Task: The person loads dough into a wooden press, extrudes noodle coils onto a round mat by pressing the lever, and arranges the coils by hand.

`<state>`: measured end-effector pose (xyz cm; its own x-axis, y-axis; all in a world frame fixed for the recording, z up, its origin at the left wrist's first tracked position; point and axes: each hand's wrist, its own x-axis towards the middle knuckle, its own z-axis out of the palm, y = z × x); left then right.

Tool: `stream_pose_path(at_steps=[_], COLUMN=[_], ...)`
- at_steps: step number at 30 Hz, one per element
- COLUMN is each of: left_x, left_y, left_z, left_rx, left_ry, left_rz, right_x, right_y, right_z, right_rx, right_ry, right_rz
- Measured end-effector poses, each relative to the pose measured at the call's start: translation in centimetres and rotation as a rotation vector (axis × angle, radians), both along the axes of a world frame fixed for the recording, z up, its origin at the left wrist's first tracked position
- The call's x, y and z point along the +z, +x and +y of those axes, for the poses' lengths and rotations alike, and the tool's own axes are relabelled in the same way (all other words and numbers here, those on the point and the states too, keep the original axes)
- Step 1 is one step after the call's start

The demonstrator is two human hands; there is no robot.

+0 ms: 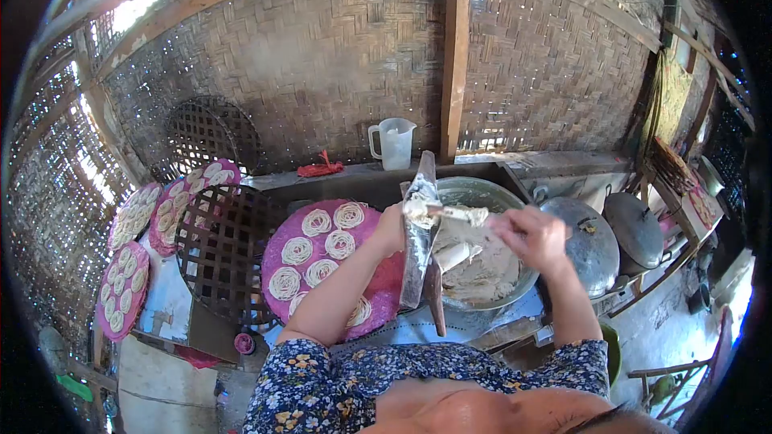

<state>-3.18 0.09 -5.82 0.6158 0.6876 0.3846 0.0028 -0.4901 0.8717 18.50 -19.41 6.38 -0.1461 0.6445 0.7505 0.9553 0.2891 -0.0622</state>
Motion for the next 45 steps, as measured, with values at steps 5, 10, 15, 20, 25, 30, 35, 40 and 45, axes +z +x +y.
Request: stream_pose_path(at_steps=[5, 10, 15, 20, 25, 30, 35, 40, 45], left_x=[5.3, 6.5, 6.7, 4.7, 1.7, 4.6, -1.1, 2.7, 4.8], left_y=[-0.8, 0.8, 1.4, -0.3, -1.7, 0.1, -0.4, 0.9, 1.5], left_z=[-3.9, -6.1, -6.5, -4.4, -0.5, -2.9, 1.7, -2.4, -4.6], left_rx=[0.167, 0.256, 0.298, 0.325, 0.218, 0.066, 0.162, -0.153, -0.098], left_ry=[0.136, 0.211, 0.152, 0.135, -0.097, -0.185, -0.416, -0.716, -0.498], left_rz=[0.290, 0.370, 0.502, 0.407, 0.067, -0.166, -0.183, -0.358, -0.350], right_x=[6.0, 9.2, 7.1, 7.9, 5.4, -3.6, -3.9, -4.0, -5.1], right_y=[1.7, -1.6, -4.4, -4.1, -1.2, -3.5, -3.5, -1.7, -2.6], right_z=[-0.9, -0.1, 2.4, 0.2, -0.9, 2.6, -0.1, 2.7, 2.6], right_rx=[-0.024, 0.053, 0.121, 0.105, -0.088, -0.093, 0.110, -0.111, -0.042], right_ry=[-0.072, -0.075, -0.119, 0.024, 0.135, 0.232, 0.049, 0.104, 0.201], right_rz=[-0.265, -0.561, -0.746, -0.614, -0.134, 0.086, 0.162, 0.276, 0.165])
